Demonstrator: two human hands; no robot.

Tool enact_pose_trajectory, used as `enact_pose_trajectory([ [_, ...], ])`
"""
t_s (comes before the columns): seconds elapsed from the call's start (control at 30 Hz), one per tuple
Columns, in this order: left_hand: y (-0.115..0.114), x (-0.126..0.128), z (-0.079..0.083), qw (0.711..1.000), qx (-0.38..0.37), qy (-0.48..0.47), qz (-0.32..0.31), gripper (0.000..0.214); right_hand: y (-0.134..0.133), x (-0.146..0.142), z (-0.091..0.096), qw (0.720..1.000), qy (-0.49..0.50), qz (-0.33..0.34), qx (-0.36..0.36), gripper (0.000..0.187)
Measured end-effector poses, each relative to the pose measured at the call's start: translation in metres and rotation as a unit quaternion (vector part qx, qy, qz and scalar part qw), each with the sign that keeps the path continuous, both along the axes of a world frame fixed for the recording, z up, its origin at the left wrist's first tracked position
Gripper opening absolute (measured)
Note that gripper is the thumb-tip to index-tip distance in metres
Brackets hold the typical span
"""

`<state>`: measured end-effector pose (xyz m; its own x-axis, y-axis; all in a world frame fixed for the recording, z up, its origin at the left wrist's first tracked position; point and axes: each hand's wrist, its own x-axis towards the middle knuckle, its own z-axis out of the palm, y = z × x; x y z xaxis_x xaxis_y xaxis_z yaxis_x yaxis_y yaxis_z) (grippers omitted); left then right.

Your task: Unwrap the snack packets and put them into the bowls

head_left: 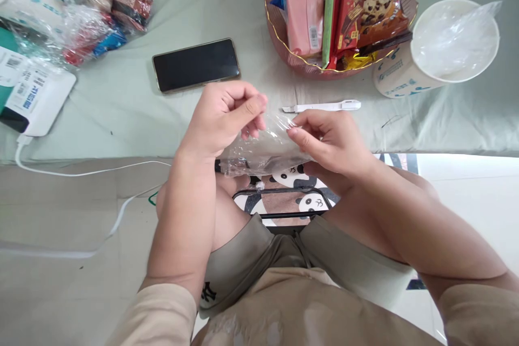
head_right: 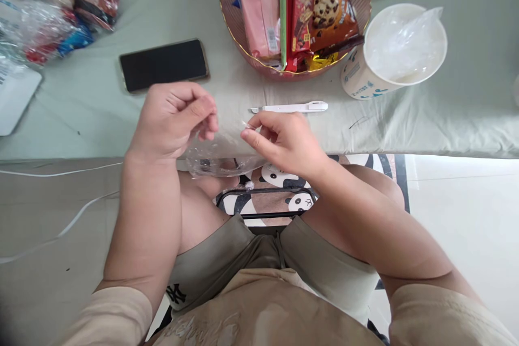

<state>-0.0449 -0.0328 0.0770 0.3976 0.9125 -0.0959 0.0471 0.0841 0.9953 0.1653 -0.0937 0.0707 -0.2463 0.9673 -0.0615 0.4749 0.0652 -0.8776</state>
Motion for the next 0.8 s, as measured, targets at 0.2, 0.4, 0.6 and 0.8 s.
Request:
enact_pose_trajectory([
  [0.2,0.015,-0.029,0.008,0.976,0.023,-0.059,0.208,0.054,0.014,0.037,0.01,0.976,0.009,0.181,-0.117,0.023],
  [0.4,0.028,-0.063,0.008,0.954,-0.019,0.008,0.299,0.072,0.013,0.055,0.012,0.976,0.145,0.071,-0.148,0.033],
  [0.6,0.04,-0.073,-0.005,0.928,-0.018,0.019,0.371,0.093,0.013,0.048,0.016,0.941,0.311,-0.072,-0.11,0.038],
  [0.8,0.024,-0.065,0.007,0.976,-0.158,-0.028,0.145,0.094,0.019,0.044,0.013,0.926,0.317,-0.181,-0.101,0.036],
])
